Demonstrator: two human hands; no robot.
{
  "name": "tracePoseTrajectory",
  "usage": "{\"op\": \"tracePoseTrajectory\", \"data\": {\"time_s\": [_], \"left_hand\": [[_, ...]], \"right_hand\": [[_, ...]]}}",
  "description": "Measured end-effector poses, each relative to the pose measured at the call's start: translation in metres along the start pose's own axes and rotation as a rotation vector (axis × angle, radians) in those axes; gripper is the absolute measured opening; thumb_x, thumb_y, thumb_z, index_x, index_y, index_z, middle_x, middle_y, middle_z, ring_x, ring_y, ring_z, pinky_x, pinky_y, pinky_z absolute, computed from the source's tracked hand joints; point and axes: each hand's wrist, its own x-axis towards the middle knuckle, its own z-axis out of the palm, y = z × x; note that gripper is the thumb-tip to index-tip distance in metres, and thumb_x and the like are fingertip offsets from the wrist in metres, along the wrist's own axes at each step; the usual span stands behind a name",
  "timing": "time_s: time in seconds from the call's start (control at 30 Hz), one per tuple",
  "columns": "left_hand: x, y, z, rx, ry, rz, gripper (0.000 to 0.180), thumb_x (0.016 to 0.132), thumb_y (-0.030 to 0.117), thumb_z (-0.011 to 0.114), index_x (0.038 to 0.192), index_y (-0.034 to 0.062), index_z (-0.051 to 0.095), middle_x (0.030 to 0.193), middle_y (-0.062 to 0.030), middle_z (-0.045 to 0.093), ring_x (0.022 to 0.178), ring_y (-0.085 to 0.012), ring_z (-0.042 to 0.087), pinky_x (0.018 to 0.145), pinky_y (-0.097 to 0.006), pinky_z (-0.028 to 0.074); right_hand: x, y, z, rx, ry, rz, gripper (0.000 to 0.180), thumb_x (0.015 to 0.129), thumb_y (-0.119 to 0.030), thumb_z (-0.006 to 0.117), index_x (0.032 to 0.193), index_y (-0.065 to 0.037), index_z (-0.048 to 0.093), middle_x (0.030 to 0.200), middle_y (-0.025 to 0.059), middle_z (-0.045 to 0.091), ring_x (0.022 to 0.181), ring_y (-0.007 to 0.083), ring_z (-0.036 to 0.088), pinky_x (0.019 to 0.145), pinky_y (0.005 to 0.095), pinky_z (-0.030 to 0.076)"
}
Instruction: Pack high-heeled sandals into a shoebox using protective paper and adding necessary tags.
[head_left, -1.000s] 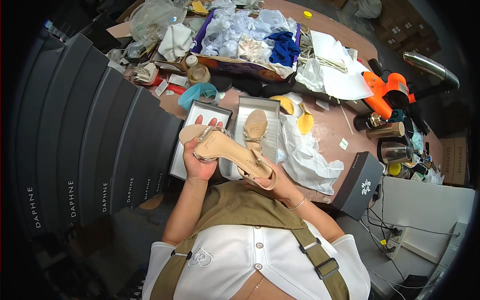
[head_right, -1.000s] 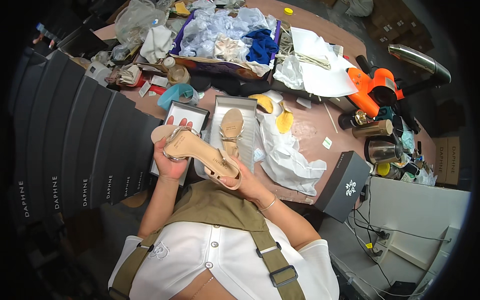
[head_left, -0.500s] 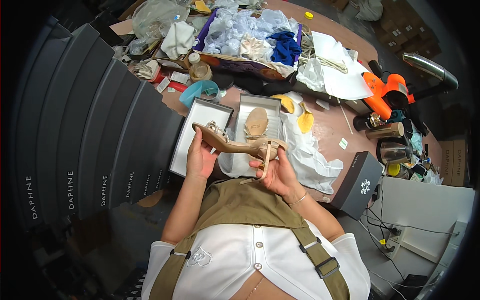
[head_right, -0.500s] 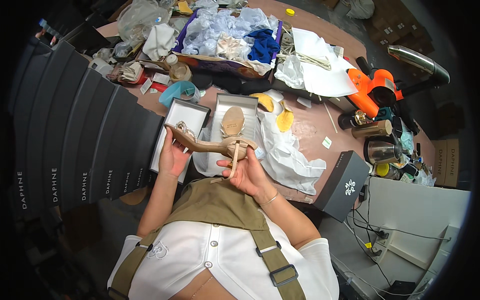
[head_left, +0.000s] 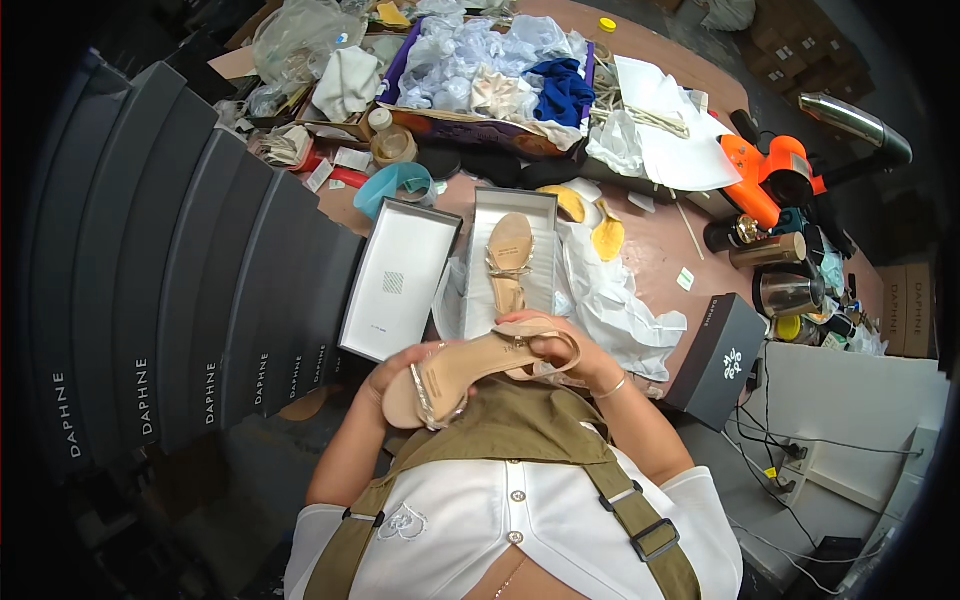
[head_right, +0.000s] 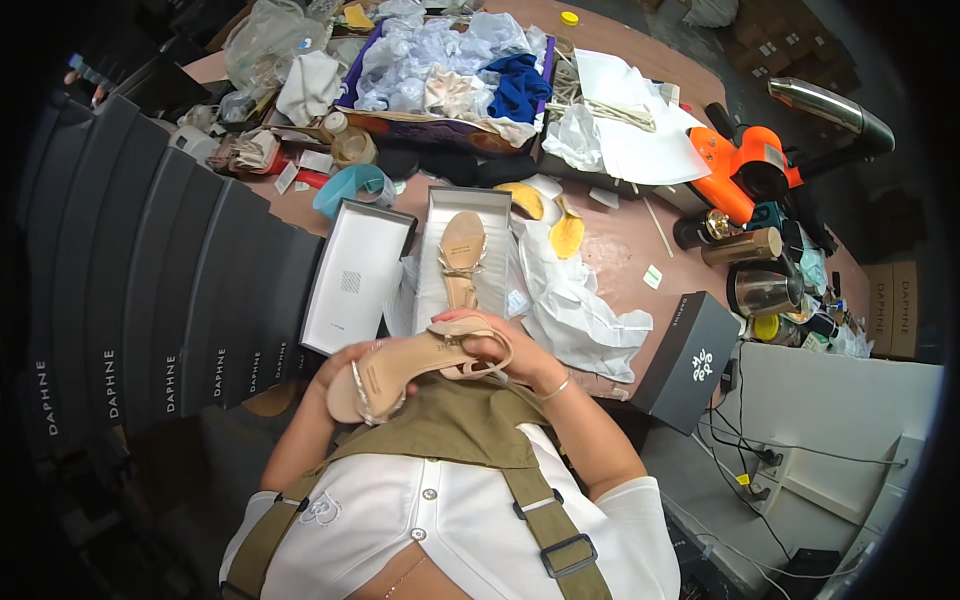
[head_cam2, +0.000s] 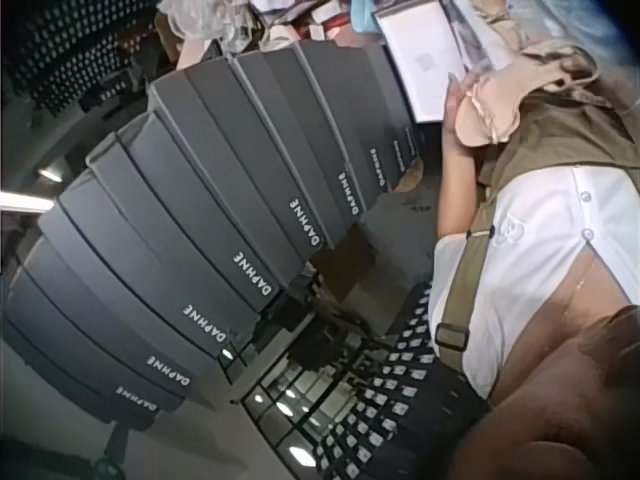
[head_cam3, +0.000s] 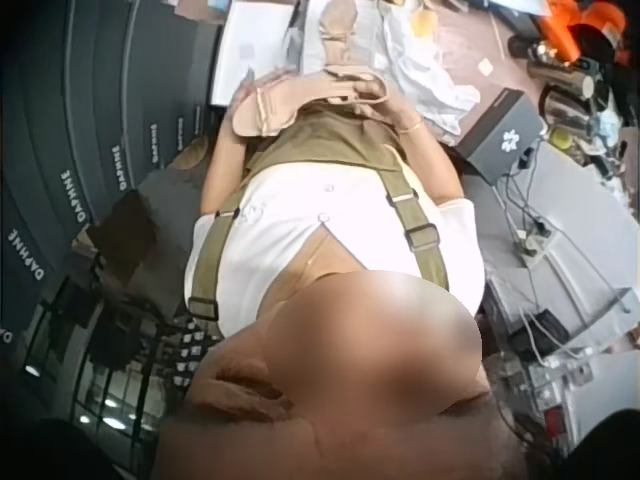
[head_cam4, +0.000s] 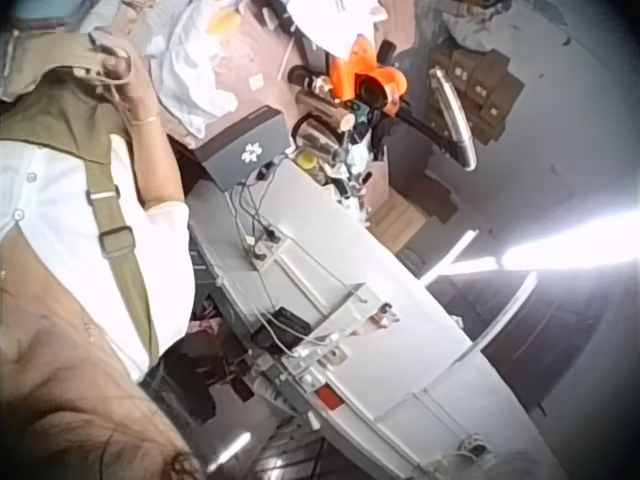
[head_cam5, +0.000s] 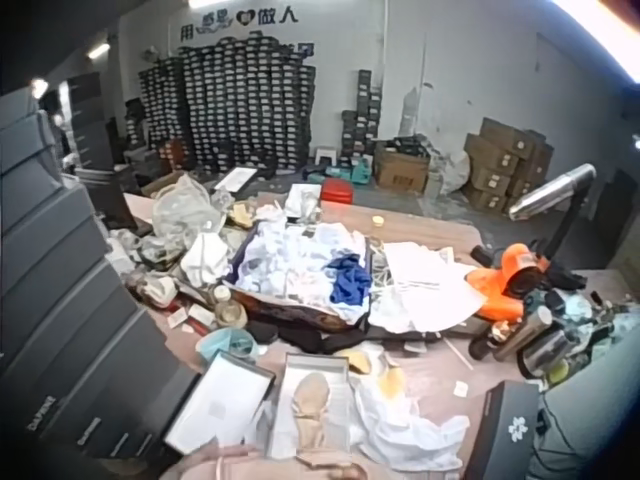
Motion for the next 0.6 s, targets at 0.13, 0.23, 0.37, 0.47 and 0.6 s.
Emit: {"op": "tracePoseTrajectory", "data": {"time_s": [0.13,0.23,0.37,0.47,0.6], "left_hand": [[-0.006,0.004,-0.001,0.354,0.341,0.202,0.046,0.087,0.011,0.056,0.129,-0.0048,0.047,0.112,-0.0127,0.062,0.098,-0.0170,0.063,0.088,-0.030,0.050],[-0.012,0.023,-0.018,0.431,0.568,0.461,0.041,0.089,0.007,0.052,0.128,-0.0038,0.048,0.111,-0.0110,0.063,0.097,-0.0167,0.063,0.086,-0.030,0.051],[-0.007,0.049,-0.056,0.920,0.974,0.620,0.043,0.093,0.014,0.055,0.131,-0.0030,0.047,0.120,-0.0129,0.060,0.107,-0.0195,0.060,0.091,-0.032,0.047],[0.007,0.050,-0.046,1.276,1.044,0.755,0.048,0.094,0.020,0.057,0.133,-0.0034,0.045,0.127,-0.0142,0.055,0.117,-0.0193,0.053,0.100,-0.031,0.040],[0.049,0.045,-0.009,0.993,0.584,0.514,0.053,0.093,0.028,0.059,0.134,-0.0035,0.044,0.131,-0.0149,0.051,0.119,-0.0185,0.051,0.101,-0.030,0.038]], "right_hand": [[0.031,-0.005,-0.033,-0.591,0.383,-0.133,0.056,0.082,-0.022,0.070,0.130,-0.004,0.049,0.123,0.0130,0.055,0.096,0.0223,0.060,0.085,0.0325,0.049],[0.046,-0.011,-0.045,-1.032,0.439,0.006,0.057,0.077,-0.019,0.071,0.128,-0.004,0.049,0.119,0.0178,0.056,0.089,0.0292,0.063,0.078,0.0373,0.052],[0.088,0.030,-0.060,-1.528,0.334,0.026,0.035,0.076,-0.016,0.068,0.107,-0.005,0.059,0.106,0.0152,0.059,0.084,0.0345,0.064,0.069,0.0415,0.052],[0.092,0.036,-0.063,-1.497,0.326,0.033,0.019,0.077,-0.017,0.067,0.092,-0.005,0.064,0.096,0.0152,0.062,0.081,0.0344,0.064,0.067,0.0419,0.051],[0.074,-0.037,-0.036,-1.202,0.257,-0.141,0.018,0.076,-0.019,0.070,0.082,-0.003,0.064,0.083,0.0150,0.063,0.073,0.0288,0.063,0.064,0.0387,0.049]]}}
